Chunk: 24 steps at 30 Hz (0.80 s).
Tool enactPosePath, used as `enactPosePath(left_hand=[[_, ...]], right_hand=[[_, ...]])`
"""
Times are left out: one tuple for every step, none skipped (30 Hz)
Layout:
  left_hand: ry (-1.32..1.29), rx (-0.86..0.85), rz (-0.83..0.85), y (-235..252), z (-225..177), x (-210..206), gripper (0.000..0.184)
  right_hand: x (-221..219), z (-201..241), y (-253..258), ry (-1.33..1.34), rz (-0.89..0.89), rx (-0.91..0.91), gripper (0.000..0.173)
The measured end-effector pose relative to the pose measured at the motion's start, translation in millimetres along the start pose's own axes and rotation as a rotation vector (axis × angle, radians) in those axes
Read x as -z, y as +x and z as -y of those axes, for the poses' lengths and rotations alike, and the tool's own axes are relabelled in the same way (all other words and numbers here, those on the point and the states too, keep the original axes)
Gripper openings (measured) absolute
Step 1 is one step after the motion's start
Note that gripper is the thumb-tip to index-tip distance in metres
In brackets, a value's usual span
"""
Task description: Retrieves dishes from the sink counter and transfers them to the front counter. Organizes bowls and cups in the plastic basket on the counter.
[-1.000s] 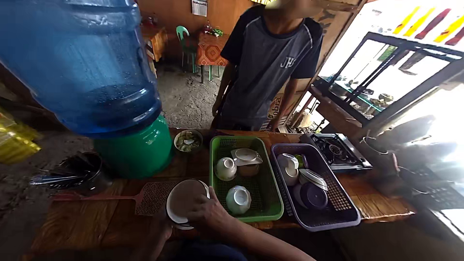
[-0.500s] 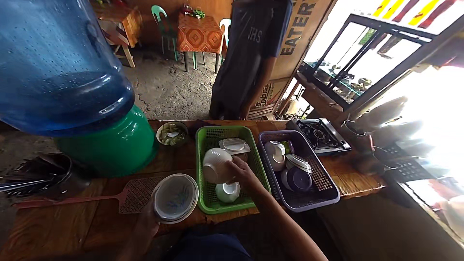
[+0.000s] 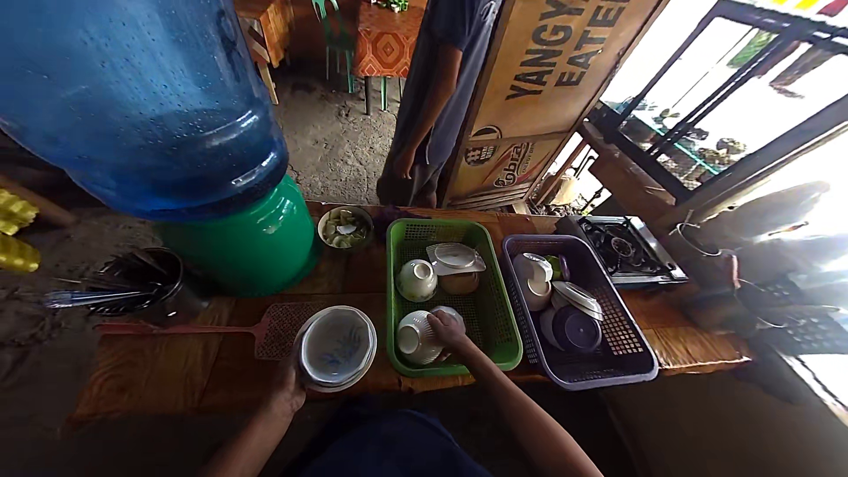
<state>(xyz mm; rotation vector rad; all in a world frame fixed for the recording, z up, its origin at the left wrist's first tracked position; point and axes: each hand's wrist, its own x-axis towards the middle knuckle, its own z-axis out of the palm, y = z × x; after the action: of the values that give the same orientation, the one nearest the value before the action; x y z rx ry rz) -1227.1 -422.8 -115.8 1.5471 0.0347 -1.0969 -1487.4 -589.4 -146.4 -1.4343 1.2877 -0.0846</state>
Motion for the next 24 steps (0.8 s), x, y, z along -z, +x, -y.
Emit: enactPosePath(left_hand=[[0.008, 0.004, 0.016, 1.1, -2.6, 3.1, 0.043], [0.024, 0.007, 0.029, 2.1, -5.1, 5.2, 0.043], [0.038, 0.014, 0.041, 3.3, -7.2, 6.8, 0.043], [0.051, 0.021, 0.054, 4.4, -9.6, 7.8, 0.042], [0.062, 0.022, 0.067, 6.1, -11.7, 8.6, 0.041], [0.064, 0.021, 0.083, 8.1, -14.2, 9.6, 0.041], [0.063, 0.027, 0.103, 10.3, -16.9, 10.8, 0.041], [0.066, 0.034, 0.125, 13.1, -19.5, 12.4, 0.041], [0.072, 0.037, 0.158, 15.7, -22.4, 13.3, 0.041], [0.077, 0.031, 0.196, 19.4, -24.1, 13.3, 0.041], [0.084, 0.012, 0.249, 24.0, -24.4, 14.3, 0.042], [0.103, -0.017, 0.303, 29.5, -24.1, 16.8, 0.043], [0.129, -0.041, 0.343, 33.8, -24.7, 19.1, 0.044], [0.150, -0.052, 0.348, 35.5, -27.1, 19.3, 0.043], [0.180, -0.056, 0.350, 36.5, -30.4, 18.9, 0.042], [0.210, -0.048, 0.350, 37.5, -33.2, 18.4, 0.042], [0.240, -0.040, 0.350, 38.7, -34.8, 18.3, 0.041], [0.260, -0.024, 0.355, 40.5, -35.7, 19.0, 0.040], [0.270, -0.003, 0.353, 42.6, -36.1, 19.0, 0.040], [0.271, 0.016, 0.355, 44.0, -36.4, 18.4, 0.041], [0.277, 0.020, 0.369, 44.3, -36.2, 18.2, 0.041], [0.281, 0.014, 0.406, 44.1, -35.5, 19.6, 0.040], [0.288, 0.010, 0.452, 43.9, -34.8, 22.0, 0.039], [0.303, 0.013, 0.483, 43.1, -35.0, 23.2, 0.041]], right_hand=[[-0.6, 1.4, 0.6, -0.148, -0.034, 0.048, 0.047], [-0.7, 2.9, 0.6, -0.276, -0.075, 0.065, 0.047], [-0.4, 3.3, 0.8, -0.394, -0.109, 0.052, 0.045], [0.1, 3.2, 1.1, -0.484, -0.134, 0.020, 0.043], [0.9, 4.0, 0.5, -0.542, -0.152, -0.011, 0.041], [1.6, 8.1, -1.8, -0.587, -0.160, -0.036, 0.039], [0.5, 16.1, -7.1, -0.613, -0.177, -0.033, 0.038], [-4.0, 25.5, -15.1, -0.615, -0.230, 0.036, 0.038], [-11.5, 36.5, -24.8, -0.597, -0.297, 0.172, 0.041], [-21.0, 49.3, -34.9, -0.576, -0.335, 0.351, 0.045], [-32.9, 63.2, -44.6, -0.567, -0.324, 0.536, 0.051], [-47.8, 76.4, -53.8, -0.580, -0.271, 0.699, 0.056], [-64.4, 86.2, -61.1, -0.611, -0.209, 0.848, 0.056], [-79.7, 92.6, -66.2, -0.669, -0.144, 0.950, 0.053], [-91.3, 98.2, -71.3, -0.727, -0.060, 0.989, 0.043], [-99.6, 101.7, -74.0, -0.789, 0.008, 0.994, 0.026], [-106.2, 101.6, -73.5, -0.839, 0.020, 1.019, 0.013], [-111.5, 98.1, -70.1, -0.862, -0.003, 1.065, 0.010], [-115.0, 95.0, -67.3, -0.864, -0.025, 1.100, 0.012], [-117.1, 94.4, -67.6, -0.840, -0.022, 1.100, 0.014], [-118.1, 97.0, -72.2, -0.795, -0.001, 1.066, 0.016], [-118.3, 101.3, -79.3, -0.719, 0.017, 1.016, 0.018], [-117.4, 104.9, -86.2, -0.621, 0.006, 0.981, 0.018], [-113.6, 109.2, -93.9, -0.494, -0.005, 0.943, 0.019]])
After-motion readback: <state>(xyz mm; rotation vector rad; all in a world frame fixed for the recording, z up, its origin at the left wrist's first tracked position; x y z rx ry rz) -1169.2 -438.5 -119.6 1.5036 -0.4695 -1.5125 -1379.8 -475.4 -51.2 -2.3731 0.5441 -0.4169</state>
